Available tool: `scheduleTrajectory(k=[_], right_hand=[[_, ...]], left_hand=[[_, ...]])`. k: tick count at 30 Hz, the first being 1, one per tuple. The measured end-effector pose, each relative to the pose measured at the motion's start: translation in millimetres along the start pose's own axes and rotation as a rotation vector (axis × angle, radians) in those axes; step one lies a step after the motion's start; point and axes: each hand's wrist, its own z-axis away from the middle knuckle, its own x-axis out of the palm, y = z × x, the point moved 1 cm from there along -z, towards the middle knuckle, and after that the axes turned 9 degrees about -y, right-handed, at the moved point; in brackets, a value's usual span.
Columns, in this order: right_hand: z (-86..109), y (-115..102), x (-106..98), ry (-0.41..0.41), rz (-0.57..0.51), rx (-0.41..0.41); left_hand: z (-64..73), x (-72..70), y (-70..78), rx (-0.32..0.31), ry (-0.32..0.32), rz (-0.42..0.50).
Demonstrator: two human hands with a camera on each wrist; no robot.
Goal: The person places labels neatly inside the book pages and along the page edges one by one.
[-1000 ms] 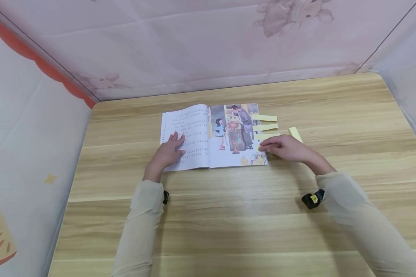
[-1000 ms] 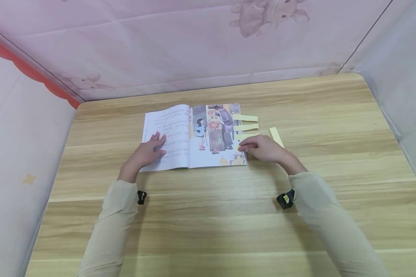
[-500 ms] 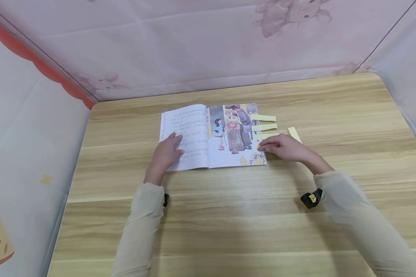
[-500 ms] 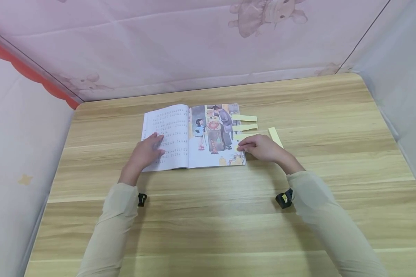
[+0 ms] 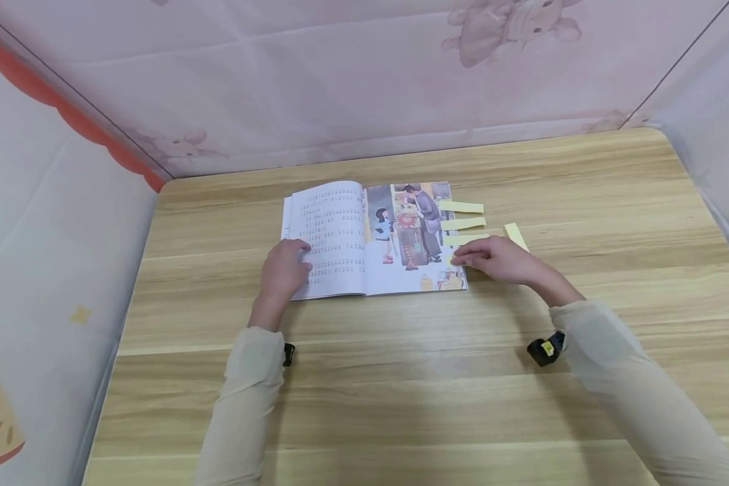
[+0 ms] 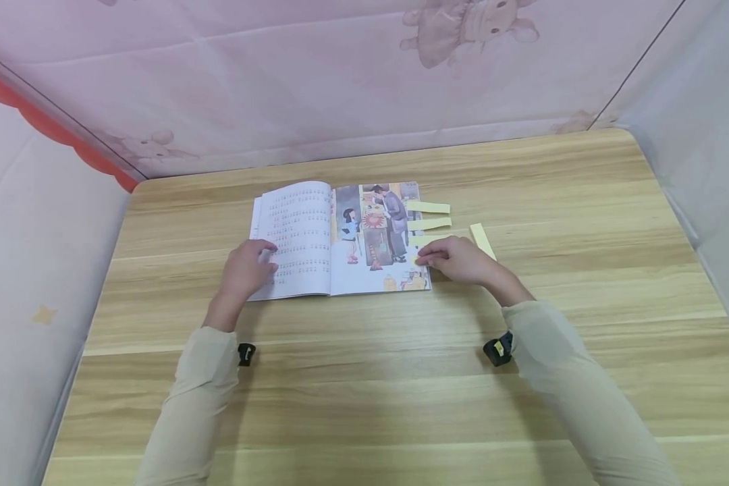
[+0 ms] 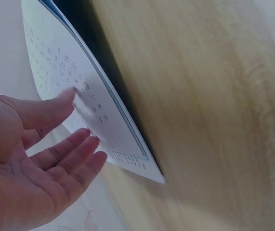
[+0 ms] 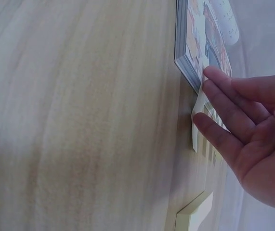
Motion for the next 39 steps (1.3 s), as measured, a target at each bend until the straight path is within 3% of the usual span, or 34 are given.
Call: scheduleTrajectory(k=[6,13,25,39], right_hand=[[-0.1,-1,0,-0.007,0.008,0.010],[-0.6,-1,1,-0.010,0.022,0.025],[-1.0,0,1,-0.018,0.015,0.051],[1.0,1,1,-0.017,0.005,0.052]], left_hand=[[2.5,-2.3,-2.3,-0.044,0.000,0.006],[7.7,-3.4,-8.9,-0.148,-0.001,0.002],[14.9,-4.5,-22.8,-0.272,-0.022,0.040],[15.7,-4.9,-19.7,-0.272,-0.023,-0.016]])
